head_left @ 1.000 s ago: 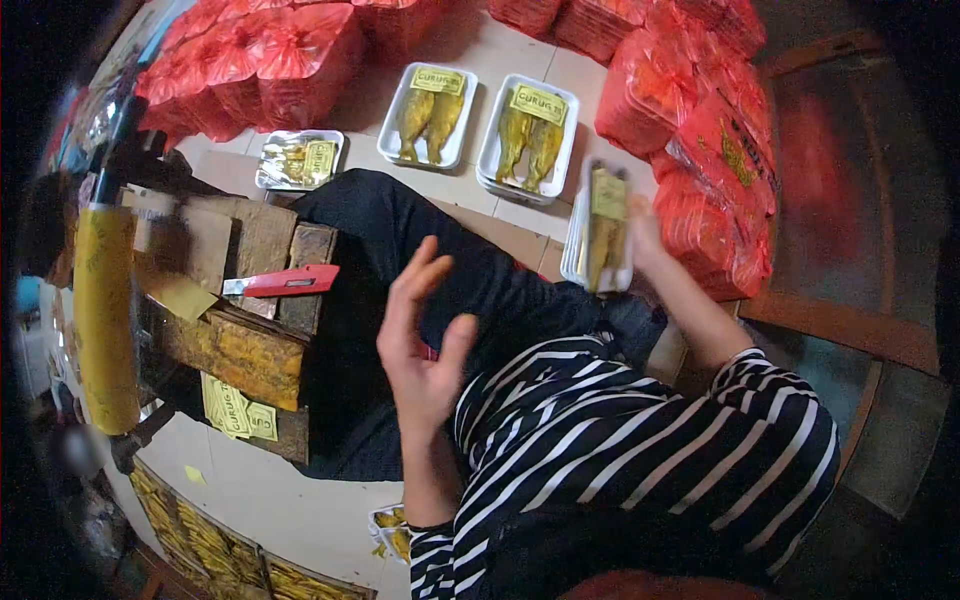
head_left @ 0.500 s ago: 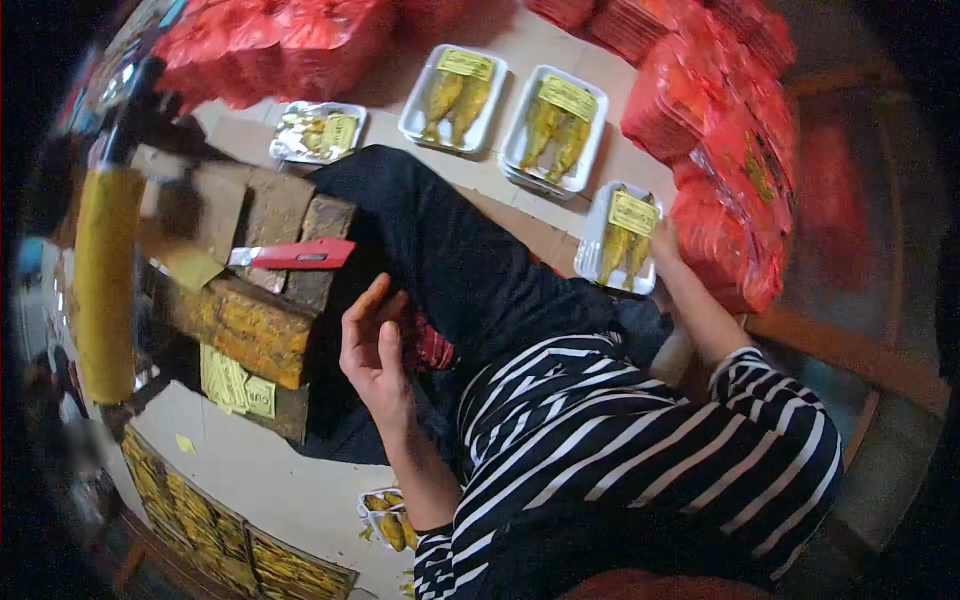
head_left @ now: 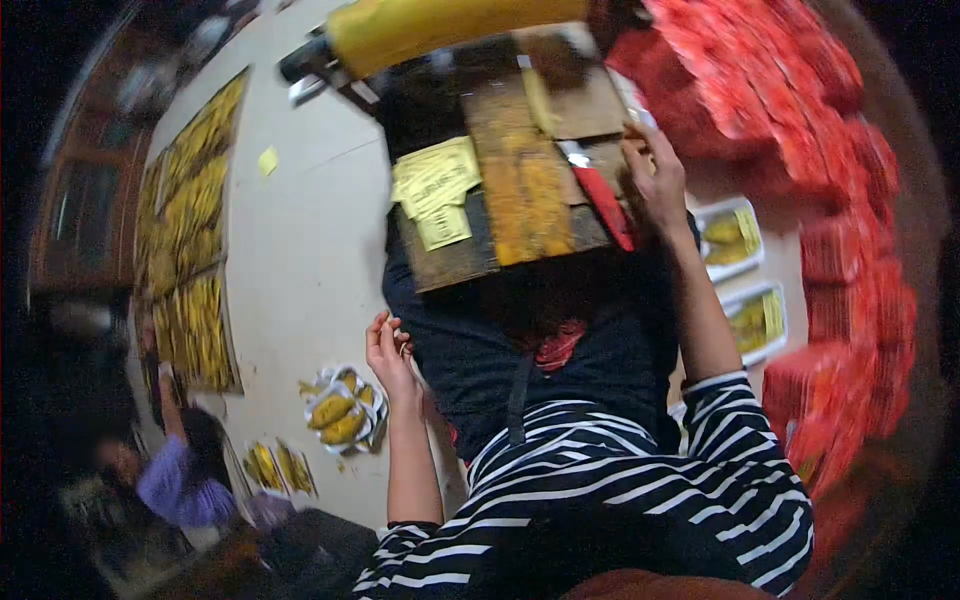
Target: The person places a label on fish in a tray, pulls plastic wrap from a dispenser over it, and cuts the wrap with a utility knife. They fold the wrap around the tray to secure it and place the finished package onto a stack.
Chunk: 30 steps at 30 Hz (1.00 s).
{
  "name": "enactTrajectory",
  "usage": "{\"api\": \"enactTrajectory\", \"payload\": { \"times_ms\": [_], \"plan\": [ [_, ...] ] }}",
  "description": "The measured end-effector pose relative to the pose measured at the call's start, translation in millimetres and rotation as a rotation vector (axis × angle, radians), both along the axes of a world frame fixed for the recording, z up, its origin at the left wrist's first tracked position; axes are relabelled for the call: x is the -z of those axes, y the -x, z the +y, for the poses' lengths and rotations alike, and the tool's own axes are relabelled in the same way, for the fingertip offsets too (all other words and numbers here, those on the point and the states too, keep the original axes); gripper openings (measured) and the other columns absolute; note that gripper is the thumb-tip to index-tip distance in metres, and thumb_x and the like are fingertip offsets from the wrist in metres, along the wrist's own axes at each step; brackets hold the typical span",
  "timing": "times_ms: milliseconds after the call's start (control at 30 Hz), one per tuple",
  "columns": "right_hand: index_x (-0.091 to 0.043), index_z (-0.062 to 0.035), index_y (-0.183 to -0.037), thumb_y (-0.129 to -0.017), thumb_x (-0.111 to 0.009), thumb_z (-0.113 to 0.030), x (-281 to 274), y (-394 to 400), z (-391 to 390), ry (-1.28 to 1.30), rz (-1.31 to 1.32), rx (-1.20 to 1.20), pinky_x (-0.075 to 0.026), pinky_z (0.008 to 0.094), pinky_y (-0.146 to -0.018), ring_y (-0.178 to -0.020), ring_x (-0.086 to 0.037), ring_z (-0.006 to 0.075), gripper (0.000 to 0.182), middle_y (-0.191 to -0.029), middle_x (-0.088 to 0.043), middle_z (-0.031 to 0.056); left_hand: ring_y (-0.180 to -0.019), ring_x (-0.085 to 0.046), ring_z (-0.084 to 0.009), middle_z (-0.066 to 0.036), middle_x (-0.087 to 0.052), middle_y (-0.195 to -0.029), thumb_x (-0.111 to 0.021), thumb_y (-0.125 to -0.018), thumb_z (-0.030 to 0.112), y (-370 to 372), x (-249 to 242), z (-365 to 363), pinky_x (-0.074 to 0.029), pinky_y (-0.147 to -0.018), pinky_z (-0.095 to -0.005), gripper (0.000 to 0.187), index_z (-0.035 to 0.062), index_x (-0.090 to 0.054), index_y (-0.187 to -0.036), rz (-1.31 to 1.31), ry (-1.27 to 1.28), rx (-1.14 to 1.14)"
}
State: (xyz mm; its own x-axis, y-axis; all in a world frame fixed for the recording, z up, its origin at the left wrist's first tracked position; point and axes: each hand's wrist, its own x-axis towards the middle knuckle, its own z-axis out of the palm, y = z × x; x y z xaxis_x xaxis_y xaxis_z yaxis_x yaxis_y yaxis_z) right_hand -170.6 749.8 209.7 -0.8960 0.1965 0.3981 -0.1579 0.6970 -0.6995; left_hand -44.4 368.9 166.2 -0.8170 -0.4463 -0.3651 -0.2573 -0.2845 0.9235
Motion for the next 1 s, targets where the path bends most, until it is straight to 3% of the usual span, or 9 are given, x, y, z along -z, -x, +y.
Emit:
{"api": "enactTrajectory", "payload": {
  "times_ms": [67, 133, 200, 267, 433, 600, 733, 900, 1000],
  "plan": [
    [-0.051, -0.0020, -0.113, -0.079, -0.061, -0.021, -17, 47, -48, -0.010, 0.156, -0.077, -0.046, 0.0316, -0.074, -0.089, -0.057, 0.0224, 0.039, -0.096, -0.058, 0.0136, -0.070, -0.048, -0.0065, 0.001, -0.054, -0.089, -0.054, -0.085, 0.019, -25, 20, -27, -0.037, -0.060, -0.0196, 0.026, 0.0096, -0.049, -0.108, -0.095, -0.042, -0.244],
    [-0.048, -0.0014, -0.115, -0.076, -0.065, -0.026, -33, 74, -71, -0.414, 0.012, -0.083, -0.047, 0.0339, -0.072, -0.085, -0.059, 0.0250, 0.049, -0.099, -0.058, 0.0162, -0.077, -0.048, -0.0090, 0.003, -0.051, -0.089, -0.054, -0.083, 0.023, -61, 68, -57, -0.038, -0.070, -0.0308, 0.024, 0.0180, -0.047, -0.105, -0.121, -0.164, -0.468],
    [-0.045, 0.0016, -0.118, -0.078, -0.064, -0.024, -19, 102, -66, -0.411, -0.083, -0.161, -0.044, 0.0341, -0.083, -0.097, -0.057, 0.0292, 0.051, -0.109, -0.055, 0.0206, -0.088, -0.048, -0.0132, 0.001, -0.051, -0.095, -0.053, -0.083, 0.026, -101, 120, -87, -0.037, -0.080, -0.0399, 0.025, 0.0196, -0.045, -0.106, -0.217, -0.311, -0.638],
    [-0.052, 0.0004, -0.110, -0.079, -0.063, -0.018, 25, 123, -36, -0.109, 0.137, -0.209, -0.043, 0.0319, -0.084, -0.098, -0.054, 0.0236, 0.038, -0.106, -0.057, 0.0162, -0.107, -0.047, -0.0218, -0.007, -0.047, -0.114, -0.048, -0.086, 0.029, -126, 152, -107, -0.034, -0.092, -0.0461, 0.030, 0.0161, -0.042, -0.113, -0.337, -0.406, -0.848],
    [-0.056, -0.0003, -0.102, -0.083, -0.060, -0.015, 41, 103, 24, 0.275, -0.228, -0.276, -0.045, 0.0242, -0.071, -0.079, -0.055, 0.0132, 0.025, -0.089, -0.060, 0.0055, -0.109, -0.046, -0.0232, -0.010, -0.046, -0.120, -0.047, -0.086, 0.027, -125, 153, -124, -0.035, -0.094, -0.0426, 0.032, 0.0120, -0.043, -0.115, -0.227, -0.393, -1.080],
    [-0.053, 0.0034, -0.113, -0.083, -0.058, -0.016, 49, 80, 51, 0.127, -0.324, -0.201, -0.045, 0.0258, -0.074, -0.082, -0.055, 0.0131, 0.035, -0.095, -0.062, 0.0087, -0.100, -0.052, -0.0225, -0.008, -0.059, -0.102, -0.046, -0.085, 0.024, -140, 218, -163, -0.042, -0.087, -0.0365, 0.026, 0.0093, -0.054, -0.104, 0.086, -0.412, -0.799],
    [-0.053, 0.0053, -0.109, -0.084, -0.053, -0.016, 6, 63, 7, 0.074, -0.209, -0.235, -0.043, 0.0267, -0.078, -0.087, -0.055, 0.0141, 0.033, -0.097, -0.061, 0.0093, -0.093, -0.056, -0.0211, -0.013, -0.058, -0.103, -0.038, -0.088, 0.028, -160, 209, -176, -0.048, -0.076, -0.0335, 0.036, 0.0012, -0.049, -0.110, -0.049, -0.499, -0.926],
    [-0.060, -0.0050, -0.099, -0.080, -0.054, -0.014, -4, 68, 9, -0.255, -0.363, -0.265, -0.047, 0.0390, -0.065, -0.079, -0.060, 0.0346, 0.021, -0.087, -0.060, 0.0210, -0.108, -0.052, -0.0224, -0.013, -0.055, -0.111, -0.035, -0.090, 0.020, -165, 189, -180, -0.043, -0.087, -0.0335, 0.031, -0.0023, -0.046, -0.109, -0.222, -0.252, -0.880],
    [-0.060, -0.0054, -0.098, -0.081, -0.052, -0.016, 9, 67, 22, -0.386, -0.379, -0.323, -0.046, 0.0399, -0.066, -0.077, -0.060, 0.0350, 0.021, -0.085, -0.060, 0.0212, -0.102, -0.056, -0.0253, -0.015, -0.054, -0.111, -0.037, -0.088, 0.013, -169, 206, -192, -0.046, -0.083, -0.0343, 0.023, -0.0023, -0.045, -0.104, -0.172, -0.218, -0.921]
  ]
}}
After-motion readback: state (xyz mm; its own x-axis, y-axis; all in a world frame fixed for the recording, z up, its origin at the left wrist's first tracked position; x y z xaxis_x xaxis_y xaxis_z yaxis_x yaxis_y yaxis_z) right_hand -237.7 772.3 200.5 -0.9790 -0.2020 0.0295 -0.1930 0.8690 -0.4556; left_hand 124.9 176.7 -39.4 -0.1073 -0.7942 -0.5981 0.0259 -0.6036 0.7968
